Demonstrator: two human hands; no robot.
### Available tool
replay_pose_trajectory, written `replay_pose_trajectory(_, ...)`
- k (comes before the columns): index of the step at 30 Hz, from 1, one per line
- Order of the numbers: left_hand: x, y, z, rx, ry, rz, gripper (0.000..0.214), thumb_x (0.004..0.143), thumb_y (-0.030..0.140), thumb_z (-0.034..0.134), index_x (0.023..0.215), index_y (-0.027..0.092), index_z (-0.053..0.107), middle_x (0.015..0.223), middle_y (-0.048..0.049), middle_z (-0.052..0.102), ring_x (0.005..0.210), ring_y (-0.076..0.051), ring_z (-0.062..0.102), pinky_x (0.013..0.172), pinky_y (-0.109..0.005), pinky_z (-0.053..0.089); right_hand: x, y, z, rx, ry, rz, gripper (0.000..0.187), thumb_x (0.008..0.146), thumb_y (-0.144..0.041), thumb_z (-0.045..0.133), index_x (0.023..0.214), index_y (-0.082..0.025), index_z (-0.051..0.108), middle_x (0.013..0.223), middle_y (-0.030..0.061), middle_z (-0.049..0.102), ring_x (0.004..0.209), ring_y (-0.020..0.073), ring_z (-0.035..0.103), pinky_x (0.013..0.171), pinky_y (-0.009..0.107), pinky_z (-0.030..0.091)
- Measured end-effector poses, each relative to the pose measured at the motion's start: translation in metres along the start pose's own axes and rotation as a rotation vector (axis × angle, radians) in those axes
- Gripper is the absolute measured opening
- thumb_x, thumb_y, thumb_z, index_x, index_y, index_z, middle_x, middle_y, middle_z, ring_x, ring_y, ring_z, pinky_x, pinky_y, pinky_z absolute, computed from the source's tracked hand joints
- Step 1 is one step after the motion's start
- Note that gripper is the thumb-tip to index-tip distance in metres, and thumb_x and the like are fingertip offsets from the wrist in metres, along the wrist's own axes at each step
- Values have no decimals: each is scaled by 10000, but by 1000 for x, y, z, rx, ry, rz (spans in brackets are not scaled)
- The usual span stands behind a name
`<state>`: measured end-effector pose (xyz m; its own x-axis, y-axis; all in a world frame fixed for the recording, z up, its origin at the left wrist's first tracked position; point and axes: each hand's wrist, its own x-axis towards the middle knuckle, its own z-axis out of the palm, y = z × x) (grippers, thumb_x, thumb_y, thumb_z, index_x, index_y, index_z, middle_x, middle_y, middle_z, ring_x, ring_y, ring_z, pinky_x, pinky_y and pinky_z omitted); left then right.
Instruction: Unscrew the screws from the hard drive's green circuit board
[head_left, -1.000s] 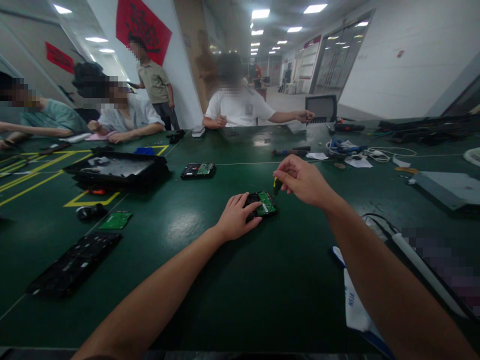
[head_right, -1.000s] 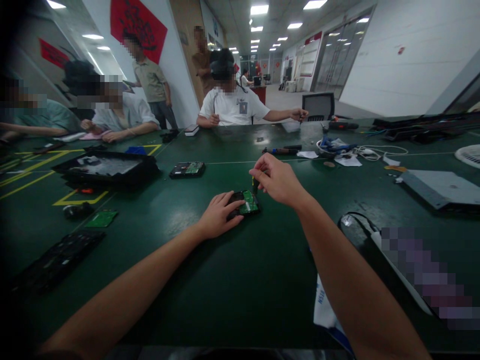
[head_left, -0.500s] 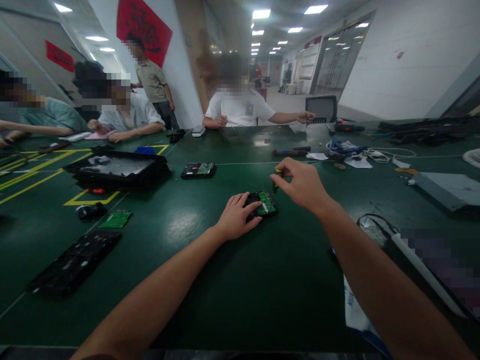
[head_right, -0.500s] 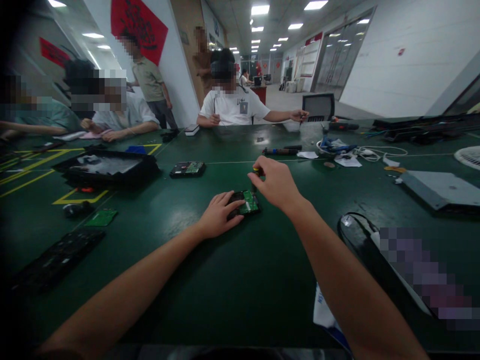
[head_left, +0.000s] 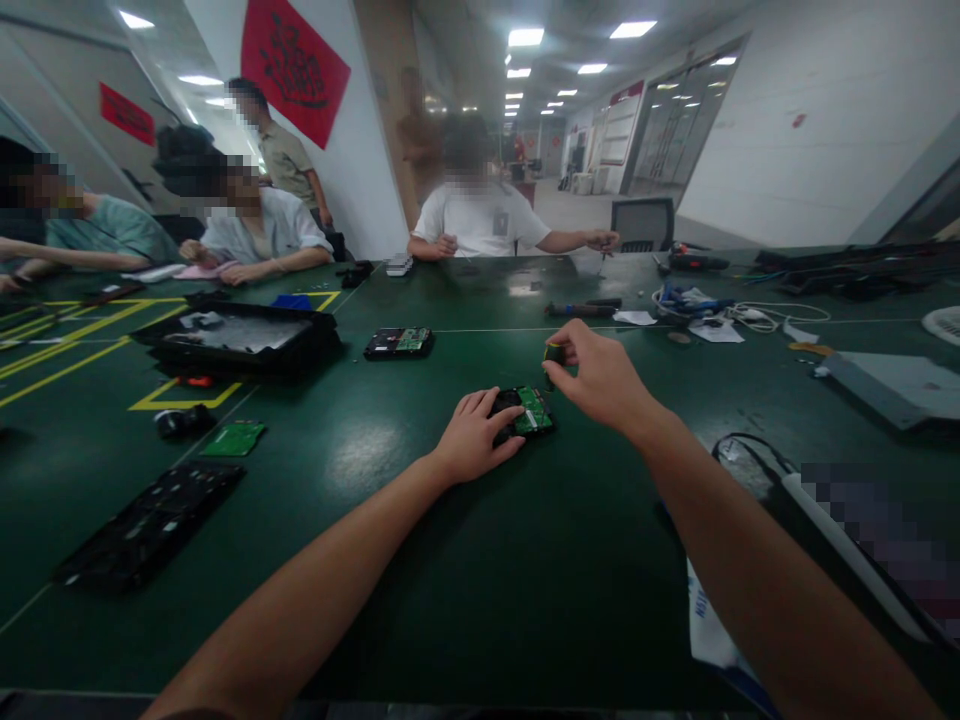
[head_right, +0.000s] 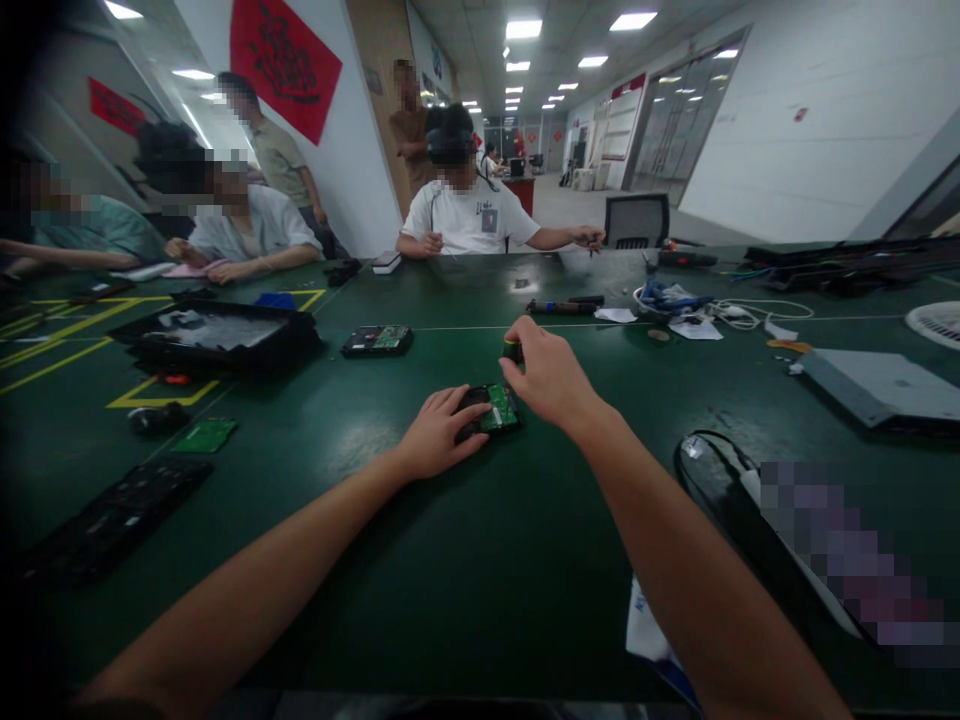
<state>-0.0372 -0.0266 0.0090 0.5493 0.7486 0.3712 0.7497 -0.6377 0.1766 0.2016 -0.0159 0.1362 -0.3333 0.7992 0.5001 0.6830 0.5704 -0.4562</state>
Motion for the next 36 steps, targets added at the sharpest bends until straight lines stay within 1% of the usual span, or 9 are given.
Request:
replay_pose_trajectory(3,0,-1,1,7,0,-1,525,995,530,639,1469,303,625,1605,-138,457,1484,-384,405,1208,-602,352,0,-1,-1,-80,19,-31,190,935,-337,676,1072,-235,592,1065,116,701,938,292,656,857,453,510)
replay_pose_trajectory(6,0,-1,1,9,-2,1,530,998,529,635,1475,299,621,1605,-142,454,1481,-386,408,1206,-602,355,0,-1,-2,-98,0,-72,162,956,-305,625,1096,-225,613,1116,129,704,969,288,665,890,455,514)
replay_pose_trajectory(11,0,0,-1,12,-15,-2,530,998,529,631,1475,296,622,1609,-147,453,1477,-392,418,1201,-604,360,0,2,5,-7,65,27,209,911,-256,646,1104,-215,577,1040,114,728,882,262,694,809,410,543)
replay_pose_trajectory(14,1,1,-3,17,-18,-4,531,1001,531,627,1475,292,622,1608,-150,456,1483,-386,414,1205,-593,359,1,5,9,-27,97,14,183,923,-296,657,1060,-228,557,1018,94,717,842,241,676,771,387,534)
replay_pose_trajectory(20,0,0,-2,9,-20,-1,535,1004,540,617,1480,297,619,1614,-147,452,1488,-392,405,1212,-601,344,0,0,1,-149,45,-92,95,976,-285,574,1051,-227,574,1045,98,688,863,237,641,834,402,513)
replay_pose_trajectory(24,0,-1,-1,21,-21,-4,530,1007,542,611,1481,305,616,1616,-142,445,1489,-386,402,1208,-592,352,0,-2,-2,-169,-13,-137,155,964,-237,556,1107,-201,605,1094,124,690,914,256,653,881,423,517)
replay_pose_trajectory(28,0,-1,-1,34,-26,-6,532,1012,545,604,1484,300,613,1616,-150,441,1492,-381,399,1213,-592,346,0,0,2,-123,39,-83,218,952,-267,604,1159,-205,578,1105,128,703,930,269,664,855,426,525)
replay_pose_trajectory(32,0,0,-2,32,-22,-8,536,1008,543,612,1487,303,609,1623,-146,435,1502,-382,389,1214,-595,344,0,1,6,-148,88,-47,180,946,-342,645,1062,-230,561,1039,103,697,865,256,654,801,414,517)
replay_pose_trajectory(36,0,0,-2,28,-20,-1,529,1012,538,607,1481,294,618,1619,-150,438,1499,-382,395,1215,-593,343,-1,2,7,-108,83,-63,178,925,-268,615,1084,-216,552,1050,116,701,890,257,671,814,409,527)
